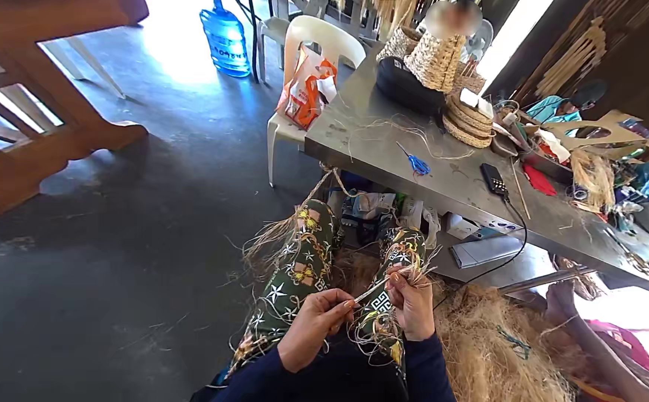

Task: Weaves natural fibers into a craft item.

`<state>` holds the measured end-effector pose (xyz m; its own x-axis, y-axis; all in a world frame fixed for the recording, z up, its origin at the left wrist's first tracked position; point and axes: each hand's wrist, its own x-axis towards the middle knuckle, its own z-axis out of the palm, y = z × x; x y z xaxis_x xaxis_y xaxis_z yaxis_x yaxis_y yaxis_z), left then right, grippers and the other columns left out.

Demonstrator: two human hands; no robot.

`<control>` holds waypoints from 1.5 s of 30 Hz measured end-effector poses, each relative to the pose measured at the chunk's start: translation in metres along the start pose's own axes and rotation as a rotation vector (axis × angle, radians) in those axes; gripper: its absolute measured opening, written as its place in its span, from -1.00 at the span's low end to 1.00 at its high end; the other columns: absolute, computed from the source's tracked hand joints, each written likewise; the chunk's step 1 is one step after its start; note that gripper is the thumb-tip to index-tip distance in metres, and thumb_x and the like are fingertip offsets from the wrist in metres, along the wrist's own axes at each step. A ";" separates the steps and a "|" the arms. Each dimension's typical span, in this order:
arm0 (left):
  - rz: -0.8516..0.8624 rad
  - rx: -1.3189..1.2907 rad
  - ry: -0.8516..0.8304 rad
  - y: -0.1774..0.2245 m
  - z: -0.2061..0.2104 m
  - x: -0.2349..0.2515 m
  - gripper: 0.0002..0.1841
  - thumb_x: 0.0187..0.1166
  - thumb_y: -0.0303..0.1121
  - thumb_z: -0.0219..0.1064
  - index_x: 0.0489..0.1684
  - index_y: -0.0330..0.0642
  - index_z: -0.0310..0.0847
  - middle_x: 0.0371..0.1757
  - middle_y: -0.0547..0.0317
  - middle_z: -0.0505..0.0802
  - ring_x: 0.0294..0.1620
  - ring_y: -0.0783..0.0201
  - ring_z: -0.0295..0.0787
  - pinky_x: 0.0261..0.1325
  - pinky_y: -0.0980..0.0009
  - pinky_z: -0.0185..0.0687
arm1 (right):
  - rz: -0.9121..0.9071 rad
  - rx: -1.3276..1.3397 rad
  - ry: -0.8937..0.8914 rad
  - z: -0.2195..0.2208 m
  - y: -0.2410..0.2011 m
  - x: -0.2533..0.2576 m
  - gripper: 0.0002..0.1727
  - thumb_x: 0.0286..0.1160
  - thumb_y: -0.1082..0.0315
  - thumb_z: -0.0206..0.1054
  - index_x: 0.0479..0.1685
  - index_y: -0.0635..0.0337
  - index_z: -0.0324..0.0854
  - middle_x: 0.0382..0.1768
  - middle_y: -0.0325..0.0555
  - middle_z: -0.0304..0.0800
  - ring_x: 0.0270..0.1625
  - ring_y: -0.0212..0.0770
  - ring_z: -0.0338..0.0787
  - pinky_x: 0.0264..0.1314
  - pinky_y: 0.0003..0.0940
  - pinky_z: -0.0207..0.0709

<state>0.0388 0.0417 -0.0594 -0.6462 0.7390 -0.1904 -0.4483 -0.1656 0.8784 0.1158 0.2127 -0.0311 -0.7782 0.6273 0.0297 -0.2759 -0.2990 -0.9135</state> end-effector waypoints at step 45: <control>0.102 0.312 -0.106 0.029 -0.085 -0.018 -0.90 0.65 -0.50 0.28 -0.19 -0.25 0.73 -0.29 0.38 0.89 -0.20 0.56 0.86 0.04 0.54 0.79 | 0.137 -0.068 -0.400 0.065 0.071 -0.008 -0.87 0.36 0.63 0.46 -0.28 0.24 0.88 -0.29 -0.21 0.94 -0.32 -0.55 0.82 -0.18 -0.63 0.73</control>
<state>-0.0151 -0.0316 -0.0678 -0.6027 0.7955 -0.0625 -0.1632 -0.0463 0.9855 0.0653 0.1396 -0.0694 -0.9664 0.2522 0.0490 -0.1272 -0.3041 -0.9441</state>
